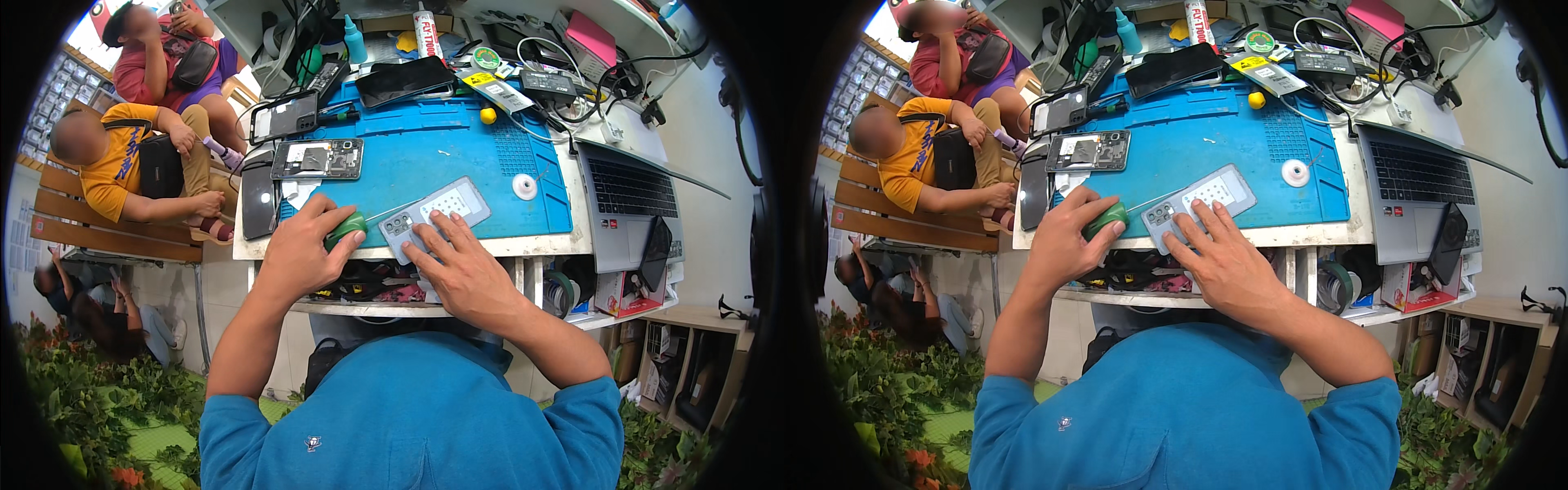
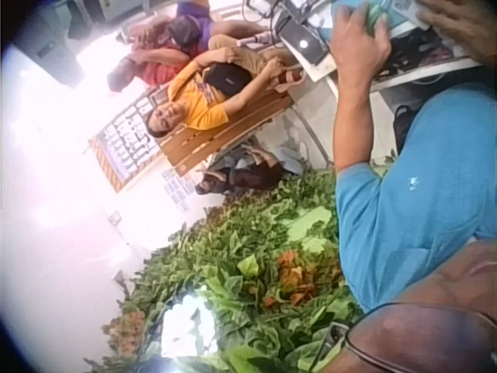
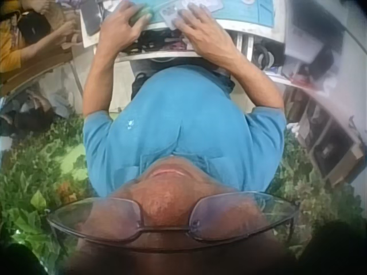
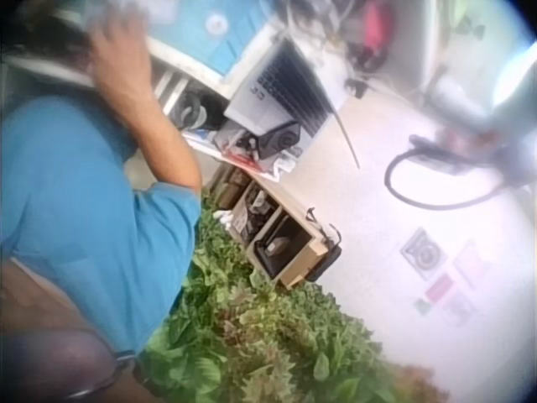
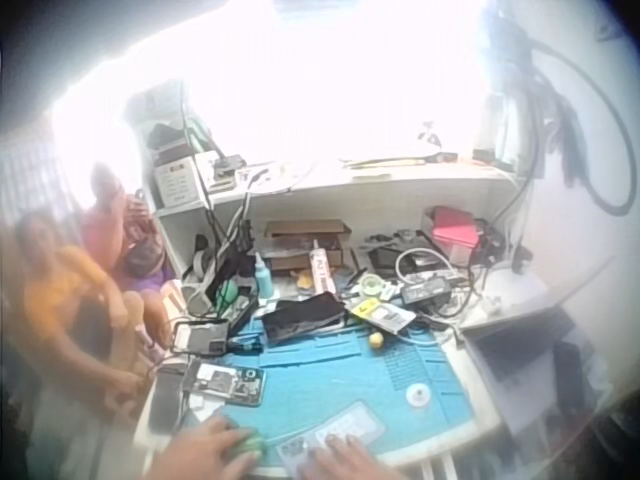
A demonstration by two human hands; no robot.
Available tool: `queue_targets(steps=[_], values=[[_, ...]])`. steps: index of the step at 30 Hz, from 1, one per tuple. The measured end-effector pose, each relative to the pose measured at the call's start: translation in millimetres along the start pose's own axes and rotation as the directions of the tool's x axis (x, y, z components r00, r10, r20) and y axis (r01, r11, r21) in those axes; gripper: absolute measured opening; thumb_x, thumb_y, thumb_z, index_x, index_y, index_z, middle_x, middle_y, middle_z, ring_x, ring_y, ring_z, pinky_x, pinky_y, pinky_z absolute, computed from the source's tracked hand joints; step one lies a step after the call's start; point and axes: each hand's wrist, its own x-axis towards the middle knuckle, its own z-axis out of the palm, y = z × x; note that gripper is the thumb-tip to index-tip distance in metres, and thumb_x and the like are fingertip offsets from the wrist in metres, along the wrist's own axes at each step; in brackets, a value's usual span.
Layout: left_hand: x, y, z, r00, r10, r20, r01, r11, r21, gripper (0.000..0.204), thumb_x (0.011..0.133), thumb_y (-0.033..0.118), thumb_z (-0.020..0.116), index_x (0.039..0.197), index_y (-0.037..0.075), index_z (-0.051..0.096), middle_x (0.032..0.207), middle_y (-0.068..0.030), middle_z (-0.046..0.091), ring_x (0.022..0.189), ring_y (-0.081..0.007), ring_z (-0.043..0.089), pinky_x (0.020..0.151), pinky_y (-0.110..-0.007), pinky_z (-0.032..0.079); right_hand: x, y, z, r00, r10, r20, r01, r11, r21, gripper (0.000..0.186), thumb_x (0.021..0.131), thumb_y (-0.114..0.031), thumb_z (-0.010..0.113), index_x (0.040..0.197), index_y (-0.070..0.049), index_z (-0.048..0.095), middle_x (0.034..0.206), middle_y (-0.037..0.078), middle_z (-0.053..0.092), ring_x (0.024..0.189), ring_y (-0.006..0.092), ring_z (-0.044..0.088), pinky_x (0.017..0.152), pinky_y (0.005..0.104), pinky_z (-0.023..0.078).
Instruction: The person examines a phone screen, uses a green handheld tool on the internal components of another phone, and then uses their hands to press and secure the back cover onto the device.
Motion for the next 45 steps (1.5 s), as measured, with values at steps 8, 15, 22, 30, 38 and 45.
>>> queue_targets(steps=[8,15,22,30,38,45], values=[[-35,-10,-21,0.998,-0.057,-0.003,0.057,0.998,0.001,0.042,0.103,0.034,0.088,0.133,0.004,0.087,0.115,-0.0149,0.077,0.094,-0.0366,0.079,0.084,-0.046,0.064,1,-1,-3,1.000,0.021,-0.004,-0.021,1.000,-0.009,0.050,0.110,-0.014,0.072,0.159,-0.006,0.065,0.165,0.022,0.059,0.163,0.0477,0.049,0.141,0.0644,0.036],[-54,-18,-25,0.998,-0.067,-0.016,0.067,0.998,0.015,0.040,0.103,0.032,0.088,0.132,0.004,0.087,0.115,-0.0157,0.077,0.096,-0.0364,0.079,0.085,-0.045,0.063,0,0,-1,1.000,0.007,-0.005,-0.007,1.000,0.028,0.058,0.106,-0.011,0.069,0.163,-0.003,0.061,0.167,0.024,0.056,0.165,0.0515,0.045,0.141,0.0649,0.033],[-54,-15,-23,0.997,-0.078,-0.029,0.077,0.997,-0.005,0.040,0.103,0.026,0.089,0.133,0.001,0.085,0.112,-0.0162,0.074,0.097,-0.0340,0.075,0.086,-0.042,0.060,0,-1,-1,1.000,0.018,0.009,-0.018,0.999,0.026,0.060,0.104,-0.009,0.070,0.163,-0.003,0.061,0.168,0.024,0.055,0.165,0.0520,0.045,0.141,0.0652,0.033],[-39,-10,-21,0.999,-0.045,-0.012,0.045,0.999,0.005,0.040,0.103,0.028,0.088,0.132,0.001,0.085,0.111,-0.0166,0.074,0.096,-0.0357,0.076,0.085,-0.043,0.061,-1,0,0,1.000,0.008,-0.011,-0.007,1.000,0.008,0.064,0.100,-0.009,0.072,0.163,-0.002,0.061,0.168,0.025,0.056,0.165,0.0526,0.045,0.140,0.0658,0.034],[4,10,-5,0.999,0.010,0.033,-0.011,1.000,0.022,0.040,0.103,0.029,0.087,0.133,0.001,0.085,0.114,-0.0179,0.076,0.097,-0.0385,0.077,0.086,-0.046,0.061,-1,1,-2,1.000,-0.013,-0.014,0.013,0.999,-0.048,0.065,0.099,-0.015,0.078,0.162,-0.005,0.062,0.166,0.022,0.058,0.163,0.0498,0.048,0.138,0.0645,0.037],[46,26,18,0.997,0.065,0.029,-0.066,0.997,0.041,0.041,0.104,0.032,0.086,0.133,0.003,0.086,0.114,-0.0184,0.077,0.099,-0.0400,0.078,0.089,-0.047,0.062,-2,1,3,0.999,-0.009,-0.046,0.008,1.000,-0.023,0.062,0.102,-0.014,0.073,0.163,-0.005,0.061,0.167,0.024,0.058,0.163,0.0494,0.048,0.139,0.0651,0.036]])
